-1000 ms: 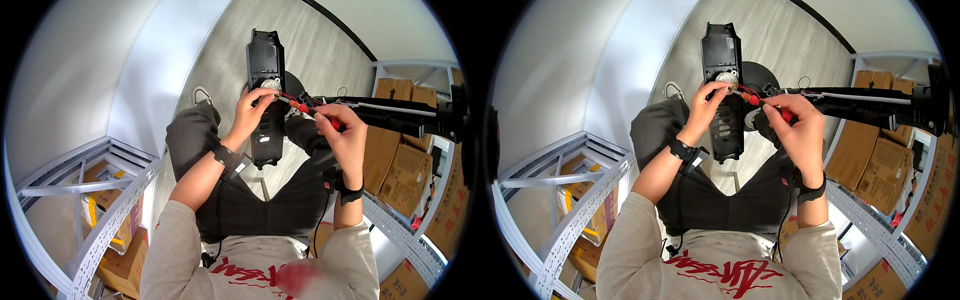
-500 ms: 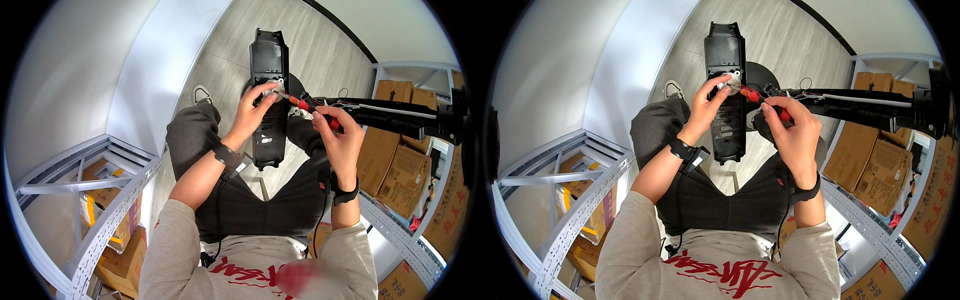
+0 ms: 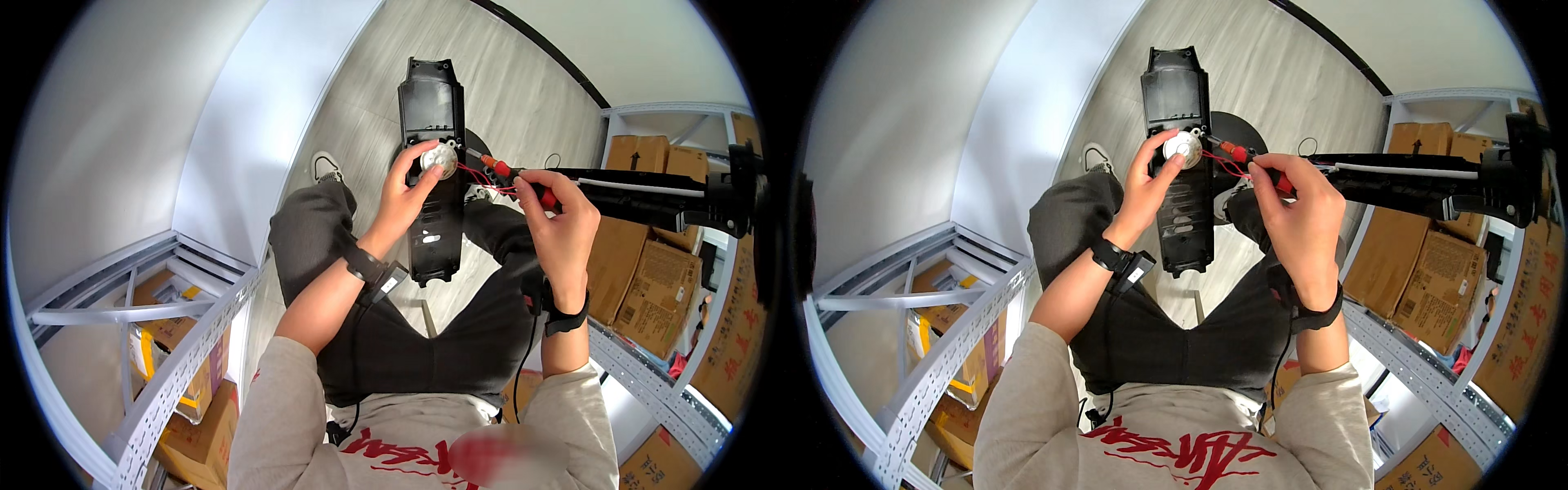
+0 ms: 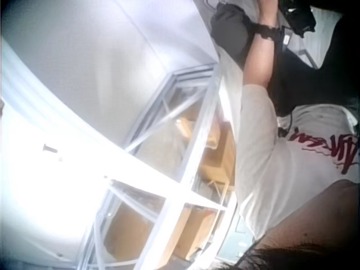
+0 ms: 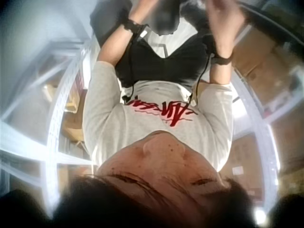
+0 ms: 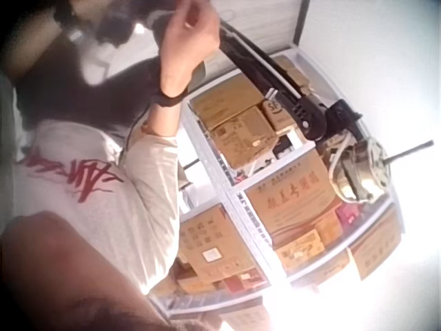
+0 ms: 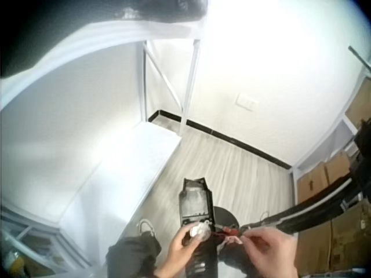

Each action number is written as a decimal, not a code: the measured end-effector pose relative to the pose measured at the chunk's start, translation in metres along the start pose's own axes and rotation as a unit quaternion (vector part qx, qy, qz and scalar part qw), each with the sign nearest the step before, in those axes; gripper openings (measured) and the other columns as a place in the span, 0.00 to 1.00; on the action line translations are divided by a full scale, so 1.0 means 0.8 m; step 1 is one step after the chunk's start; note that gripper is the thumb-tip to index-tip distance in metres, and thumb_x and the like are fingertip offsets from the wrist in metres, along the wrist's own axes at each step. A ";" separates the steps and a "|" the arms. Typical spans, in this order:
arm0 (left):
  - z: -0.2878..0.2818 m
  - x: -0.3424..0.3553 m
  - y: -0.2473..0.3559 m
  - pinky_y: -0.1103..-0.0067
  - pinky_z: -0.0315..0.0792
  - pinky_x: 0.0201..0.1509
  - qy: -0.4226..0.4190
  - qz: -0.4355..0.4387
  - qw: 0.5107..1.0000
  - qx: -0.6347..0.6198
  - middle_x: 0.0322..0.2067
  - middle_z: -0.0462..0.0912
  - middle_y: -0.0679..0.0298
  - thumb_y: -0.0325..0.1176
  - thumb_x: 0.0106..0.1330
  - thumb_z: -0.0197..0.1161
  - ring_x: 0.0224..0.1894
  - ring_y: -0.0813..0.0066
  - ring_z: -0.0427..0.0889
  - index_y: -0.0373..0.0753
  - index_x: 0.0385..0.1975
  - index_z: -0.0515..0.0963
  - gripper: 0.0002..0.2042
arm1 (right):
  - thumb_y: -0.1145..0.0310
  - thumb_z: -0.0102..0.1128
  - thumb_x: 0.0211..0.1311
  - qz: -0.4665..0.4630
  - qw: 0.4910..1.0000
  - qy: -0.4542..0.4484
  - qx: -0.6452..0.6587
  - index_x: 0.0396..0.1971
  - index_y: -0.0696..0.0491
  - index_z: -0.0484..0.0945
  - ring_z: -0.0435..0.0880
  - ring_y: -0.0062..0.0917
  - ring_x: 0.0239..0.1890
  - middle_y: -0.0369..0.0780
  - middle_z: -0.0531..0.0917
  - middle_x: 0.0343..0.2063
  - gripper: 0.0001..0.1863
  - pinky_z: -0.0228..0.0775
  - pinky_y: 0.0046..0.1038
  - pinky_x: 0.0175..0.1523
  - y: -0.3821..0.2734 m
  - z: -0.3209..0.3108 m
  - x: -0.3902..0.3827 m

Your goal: The person wipes a black plastic housing with a cloth, then uses a screwdriver to unscrew and manipulate internal components and wires inside the housing. The person handles the housing and tools throughout the process.

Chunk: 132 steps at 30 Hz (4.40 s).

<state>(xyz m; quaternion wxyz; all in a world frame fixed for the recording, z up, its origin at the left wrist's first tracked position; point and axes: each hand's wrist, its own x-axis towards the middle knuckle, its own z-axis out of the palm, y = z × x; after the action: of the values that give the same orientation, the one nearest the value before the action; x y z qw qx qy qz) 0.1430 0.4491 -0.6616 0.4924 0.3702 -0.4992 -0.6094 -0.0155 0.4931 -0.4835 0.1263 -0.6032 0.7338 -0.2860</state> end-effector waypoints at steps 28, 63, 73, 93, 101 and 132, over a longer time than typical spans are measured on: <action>0.003 0.002 -0.007 0.75 0.68 0.56 0.017 0.059 0.996 0.067 0.47 0.81 0.59 0.28 0.64 0.65 0.51 0.66 0.78 0.38 0.53 0.76 0.16 | 0.72 0.68 0.55 -0.101 0.982 -0.063 -0.144 0.35 0.55 0.80 0.83 0.35 0.24 0.41 0.79 0.29 0.09 0.75 0.32 0.28 -0.008 0.006 0.020; 0.002 0.001 -0.009 0.76 0.68 0.58 0.009 0.039 0.998 0.041 0.49 0.80 0.60 0.27 0.64 0.65 0.52 0.68 0.78 0.37 0.53 0.76 0.17 | 0.72 0.68 0.56 -0.019 0.974 -0.120 -0.192 0.37 0.56 0.77 0.84 0.38 0.30 0.44 0.81 0.34 0.10 0.75 0.33 0.32 -0.012 0.001 0.029; -0.001 0.000 -0.009 0.78 0.63 0.64 -0.015 0.009 0.999 0.045 0.55 0.77 0.62 0.29 0.68 0.63 0.58 0.75 0.73 0.35 0.56 0.73 0.18 | 0.74 0.67 0.56 -0.121 0.982 -0.071 -0.128 0.33 0.57 0.76 0.84 0.38 0.28 0.43 0.81 0.27 0.09 0.75 0.33 0.30 -0.004 0.009 0.029; -0.003 0.002 -0.013 0.78 0.62 0.65 -0.017 0.018 0.999 0.046 0.55 0.77 0.63 0.28 0.68 0.62 0.59 0.75 0.72 0.35 0.56 0.73 0.18 | 0.69 0.71 0.52 -0.097 0.974 -0.081 -0.190 0.36 0.56 0.79 0.81 0.37 0.24 0.42 0.78 0.25 0.13 0.73 0.32 0.29 0.006 0.005 0.029; -0.004 0.004 -0.011 0.78 0.63 0.64 -0.005 0.034 0.998 0.061 0.55 0.77 0.63 0.28 0.67 0.63 0.59 0.75 0.73 0.36 0.56 0.73 0.18 | 0.66 0.69 0.56 -0.118 0.978 -0.108 -0.133 0.37 0.56 0.76 0.82 0.37 0.23 0.43 0.81 0.23 0.14 0.73 0.32 0.28 -0.007 -0.004 0.033; -0.003 0.001 -0.010 0.78 0.62 0.64 -0.006 0.022 0.999 0.045 0.55 0.77 0.62 0.29 0.68 0.63 0.59 0.75 0.72 0.36 0.56 0.73 0.18 | 0.65 0.68 0.58 -0.118 0.975 -0.085 -0.171 0.34 0.56 0.75 0.83 0.35 0.23 0.43 0.82 0.23 0.13 0.73 0.32 0.27 -0.004 -0.002 0.027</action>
<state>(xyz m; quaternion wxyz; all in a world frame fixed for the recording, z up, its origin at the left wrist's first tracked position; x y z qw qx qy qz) 0.1428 0.4480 -0.6700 0.4854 0.3774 -0.5373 -0.5773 -0.0193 0.4727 -0.4770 0.0482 -0.7200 0.6824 -0.1169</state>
